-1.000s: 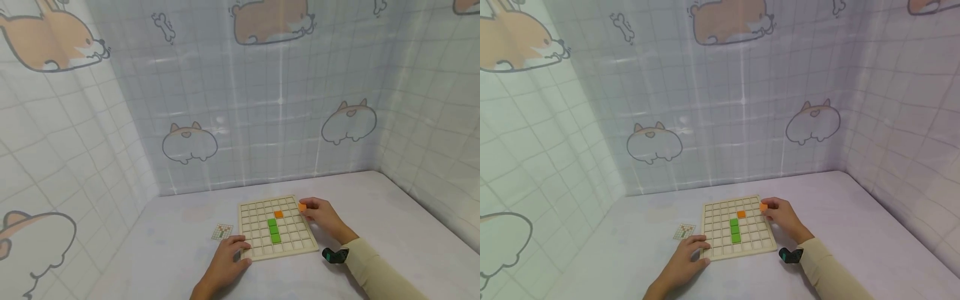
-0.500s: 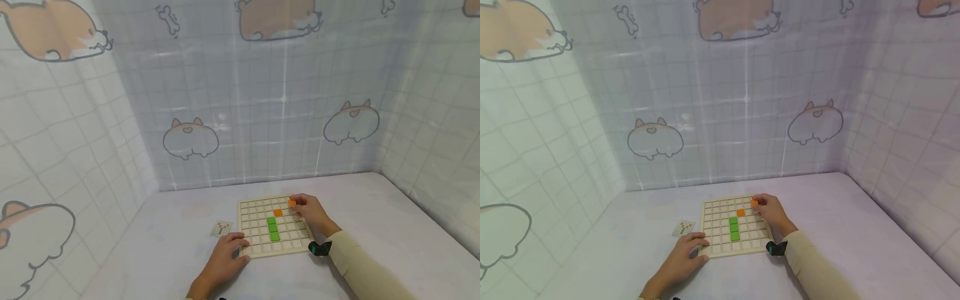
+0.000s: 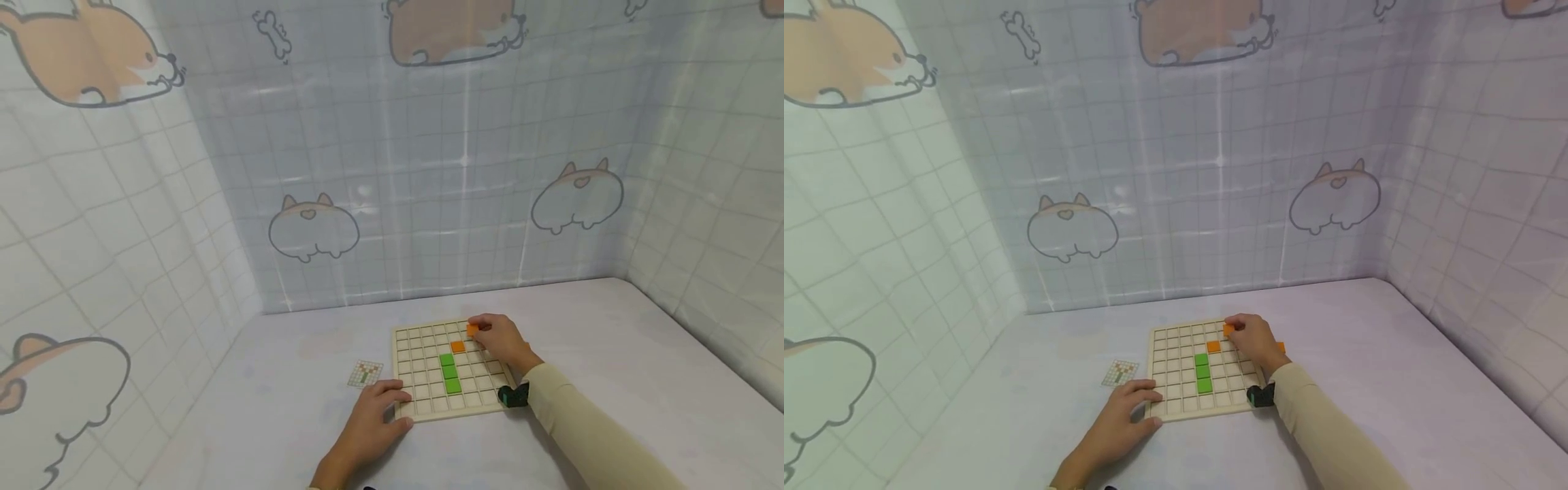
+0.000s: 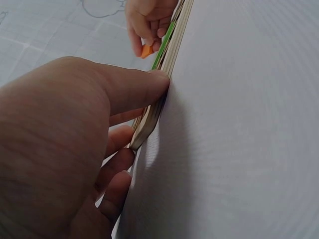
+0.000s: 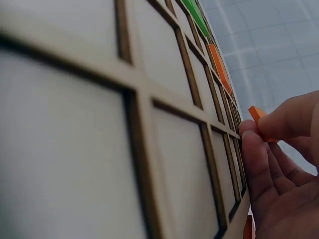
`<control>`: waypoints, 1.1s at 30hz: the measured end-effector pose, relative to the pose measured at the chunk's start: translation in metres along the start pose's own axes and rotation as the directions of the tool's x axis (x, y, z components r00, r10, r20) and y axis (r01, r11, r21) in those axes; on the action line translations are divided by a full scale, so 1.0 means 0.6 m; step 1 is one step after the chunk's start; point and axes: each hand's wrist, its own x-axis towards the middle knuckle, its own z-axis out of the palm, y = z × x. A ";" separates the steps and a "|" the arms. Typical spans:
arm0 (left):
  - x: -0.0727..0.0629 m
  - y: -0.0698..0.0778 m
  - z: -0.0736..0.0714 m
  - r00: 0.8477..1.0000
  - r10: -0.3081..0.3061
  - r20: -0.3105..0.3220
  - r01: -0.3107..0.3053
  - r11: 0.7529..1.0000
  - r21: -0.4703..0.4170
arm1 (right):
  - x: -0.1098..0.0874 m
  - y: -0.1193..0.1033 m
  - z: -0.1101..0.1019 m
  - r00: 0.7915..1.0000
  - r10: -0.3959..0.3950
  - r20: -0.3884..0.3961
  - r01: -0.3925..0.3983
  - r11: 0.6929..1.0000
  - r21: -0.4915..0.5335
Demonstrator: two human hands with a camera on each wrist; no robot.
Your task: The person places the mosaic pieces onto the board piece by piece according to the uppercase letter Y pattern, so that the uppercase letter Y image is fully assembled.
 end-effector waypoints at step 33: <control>-0.006 0.008 -0.001 1.000 0.011 -0.014 -0.011 1.000 0.019 | 0.007 0.005 0.008 0.999 -0.012 -0.031 0.011 0.999 -0.044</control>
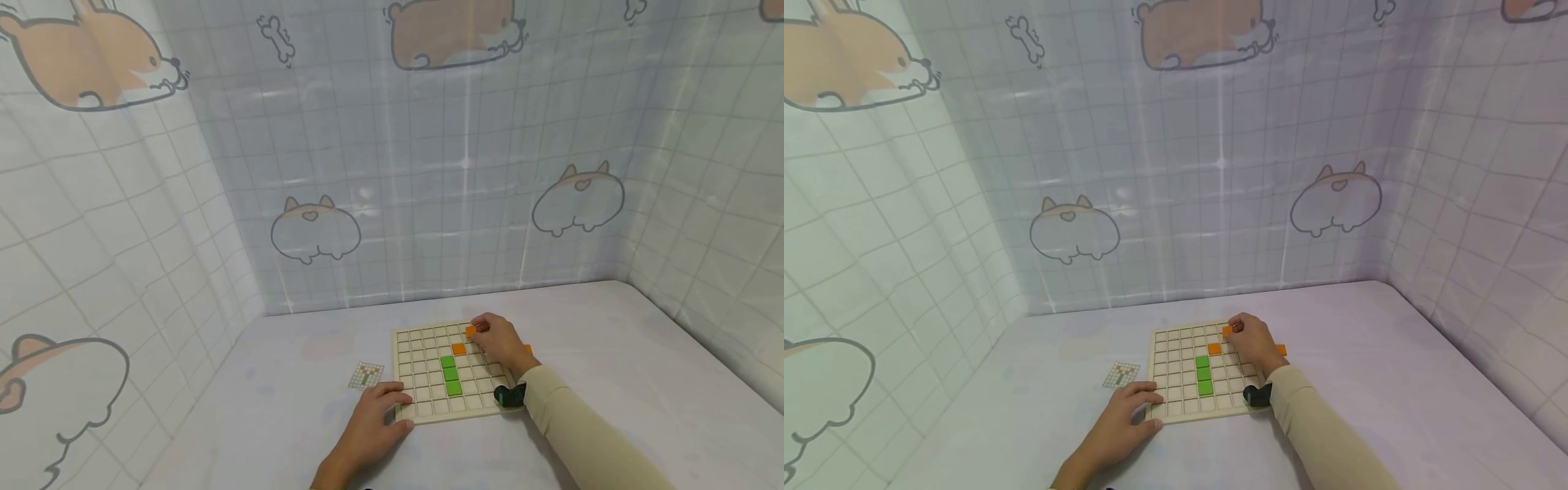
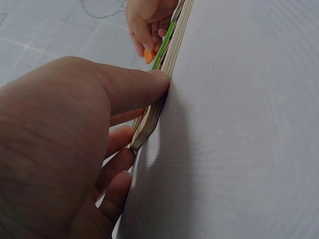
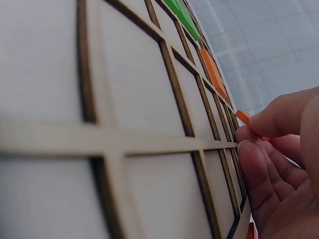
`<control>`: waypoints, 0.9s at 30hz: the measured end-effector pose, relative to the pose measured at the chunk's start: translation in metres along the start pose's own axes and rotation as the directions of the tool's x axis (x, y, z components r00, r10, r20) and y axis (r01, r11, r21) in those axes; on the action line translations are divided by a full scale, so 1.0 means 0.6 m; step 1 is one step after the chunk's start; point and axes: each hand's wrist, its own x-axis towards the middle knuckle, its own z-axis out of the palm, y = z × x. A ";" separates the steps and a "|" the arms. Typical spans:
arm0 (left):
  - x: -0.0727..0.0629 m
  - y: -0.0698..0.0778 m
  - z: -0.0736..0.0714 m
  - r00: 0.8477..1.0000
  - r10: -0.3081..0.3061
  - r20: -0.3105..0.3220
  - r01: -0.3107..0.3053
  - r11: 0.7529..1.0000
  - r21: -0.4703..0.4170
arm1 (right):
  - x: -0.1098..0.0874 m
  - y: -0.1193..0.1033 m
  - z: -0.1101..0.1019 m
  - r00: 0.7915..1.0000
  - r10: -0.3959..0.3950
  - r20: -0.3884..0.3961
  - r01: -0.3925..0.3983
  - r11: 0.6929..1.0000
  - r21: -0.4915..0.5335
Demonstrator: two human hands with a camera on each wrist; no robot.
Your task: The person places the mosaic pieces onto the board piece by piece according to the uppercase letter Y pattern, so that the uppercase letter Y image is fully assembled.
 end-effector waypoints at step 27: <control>0.003 -0.006 0.004 1.000 -0.003 -0.001 0.003 1.000 0.012 | -0.002 -0.007 0.003 0.999 -0.040 0.032 0.043 0.993 -0.106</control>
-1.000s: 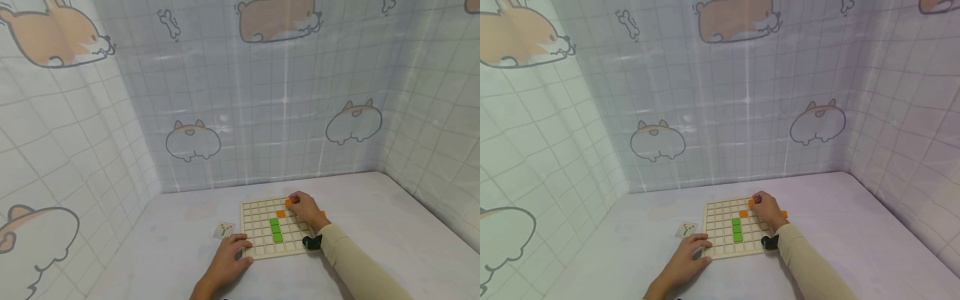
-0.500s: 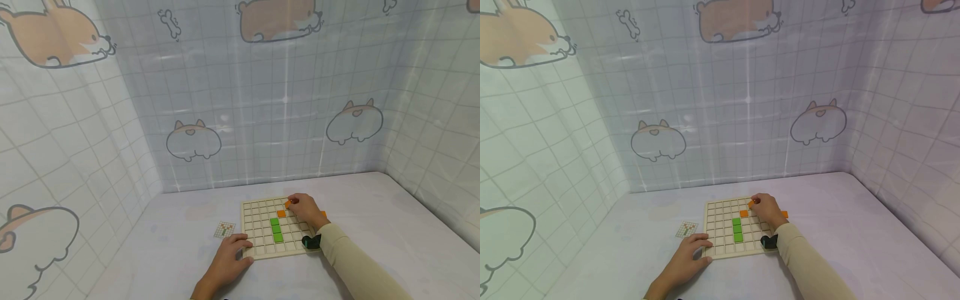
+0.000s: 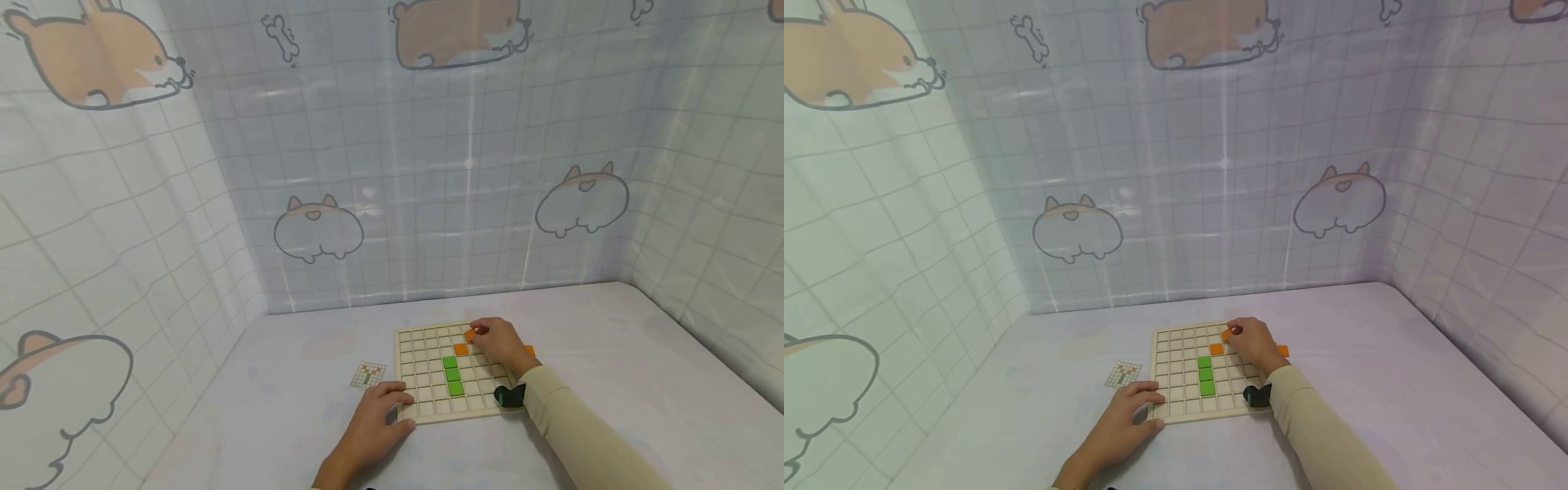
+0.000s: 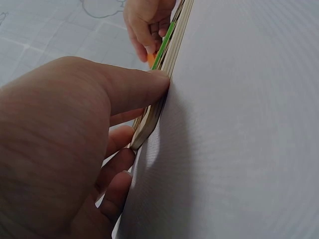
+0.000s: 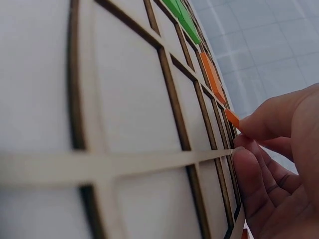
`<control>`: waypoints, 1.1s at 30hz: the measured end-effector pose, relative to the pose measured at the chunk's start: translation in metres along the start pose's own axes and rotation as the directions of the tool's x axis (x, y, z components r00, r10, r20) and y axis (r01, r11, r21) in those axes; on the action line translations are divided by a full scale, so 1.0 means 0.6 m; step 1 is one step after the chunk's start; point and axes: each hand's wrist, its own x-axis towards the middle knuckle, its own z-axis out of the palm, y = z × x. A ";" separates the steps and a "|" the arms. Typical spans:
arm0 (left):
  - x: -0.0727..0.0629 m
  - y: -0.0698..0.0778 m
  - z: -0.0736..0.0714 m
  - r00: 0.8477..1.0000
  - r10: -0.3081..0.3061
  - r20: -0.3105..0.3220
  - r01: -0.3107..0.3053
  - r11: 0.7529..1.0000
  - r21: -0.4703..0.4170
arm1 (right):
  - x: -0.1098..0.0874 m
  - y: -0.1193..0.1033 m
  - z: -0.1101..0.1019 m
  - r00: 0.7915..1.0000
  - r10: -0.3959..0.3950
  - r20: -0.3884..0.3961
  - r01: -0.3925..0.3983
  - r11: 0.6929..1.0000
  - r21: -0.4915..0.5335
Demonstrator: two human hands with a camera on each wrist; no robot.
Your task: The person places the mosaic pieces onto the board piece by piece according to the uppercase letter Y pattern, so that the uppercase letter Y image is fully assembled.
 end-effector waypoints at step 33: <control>0.001 0.003 0.001 0.998 -0.055 0.021 0.055 0.998 0.003 | -0.007 0.008 -0.010 1.000 0.026 0.008 -0.026 0.998 0.059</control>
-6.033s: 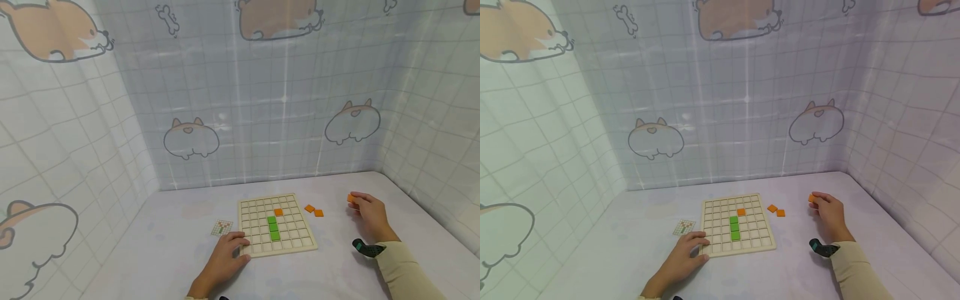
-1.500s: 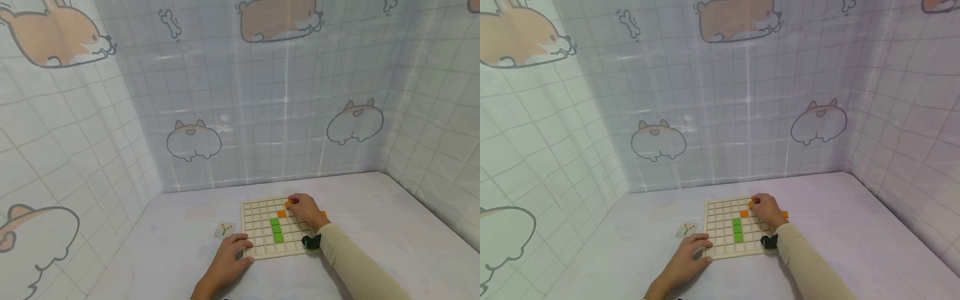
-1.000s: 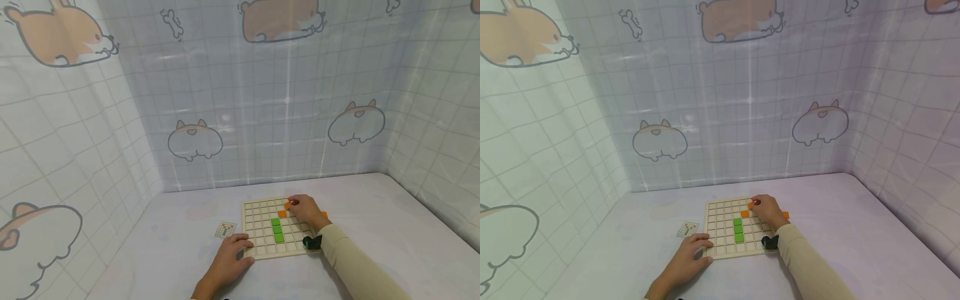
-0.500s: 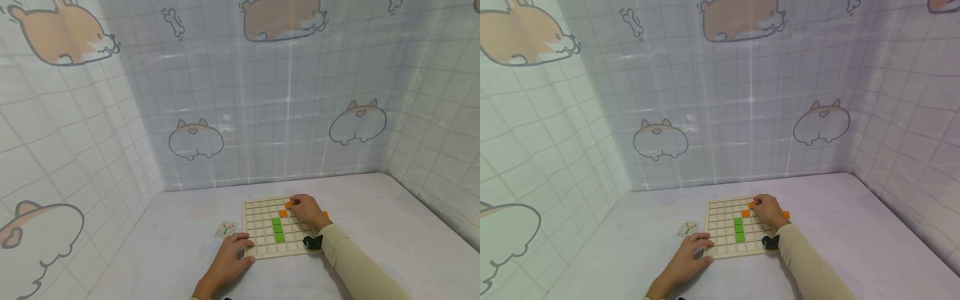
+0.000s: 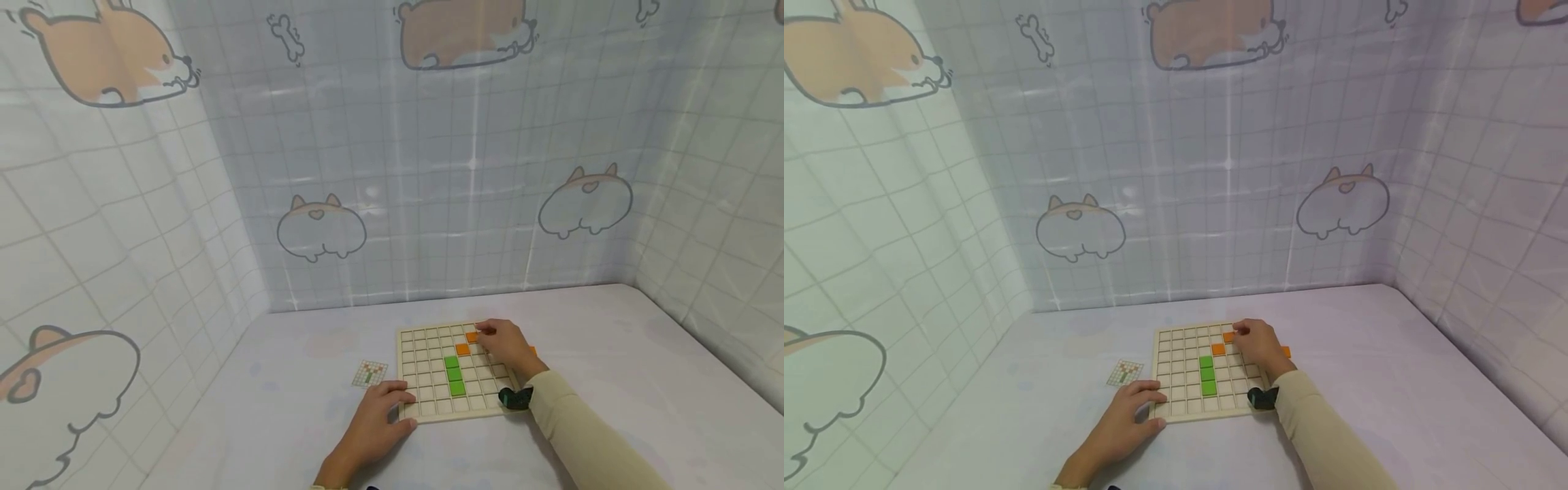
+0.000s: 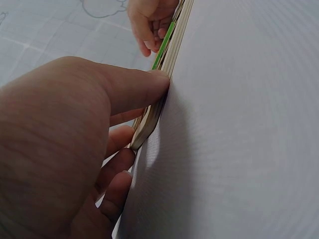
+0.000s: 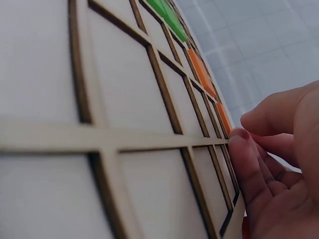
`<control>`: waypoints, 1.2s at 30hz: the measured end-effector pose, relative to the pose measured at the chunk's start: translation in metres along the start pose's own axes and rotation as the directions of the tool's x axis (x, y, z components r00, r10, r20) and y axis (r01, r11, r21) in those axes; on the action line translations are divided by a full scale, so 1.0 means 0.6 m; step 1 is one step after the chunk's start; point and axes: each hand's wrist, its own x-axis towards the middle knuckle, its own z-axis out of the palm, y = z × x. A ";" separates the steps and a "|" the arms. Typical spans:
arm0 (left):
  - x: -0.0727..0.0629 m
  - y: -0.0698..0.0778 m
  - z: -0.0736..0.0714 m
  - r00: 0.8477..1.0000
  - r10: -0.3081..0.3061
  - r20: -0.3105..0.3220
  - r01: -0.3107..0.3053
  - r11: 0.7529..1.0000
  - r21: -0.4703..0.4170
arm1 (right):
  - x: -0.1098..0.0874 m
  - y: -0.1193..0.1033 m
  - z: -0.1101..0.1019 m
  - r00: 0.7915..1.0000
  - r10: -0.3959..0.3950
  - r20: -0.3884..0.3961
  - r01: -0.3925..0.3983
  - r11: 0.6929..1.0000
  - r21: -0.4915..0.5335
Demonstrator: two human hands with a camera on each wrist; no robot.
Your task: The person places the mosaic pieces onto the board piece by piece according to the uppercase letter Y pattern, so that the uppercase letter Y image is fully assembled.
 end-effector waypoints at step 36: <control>-0.001 -0.003 0.000 1.000 0.022 -0.012 -0.022 1.000 0.003 | -0.032 0.081 -0.116 0.975 0.203 -0.090 -0.189 0.971 0.145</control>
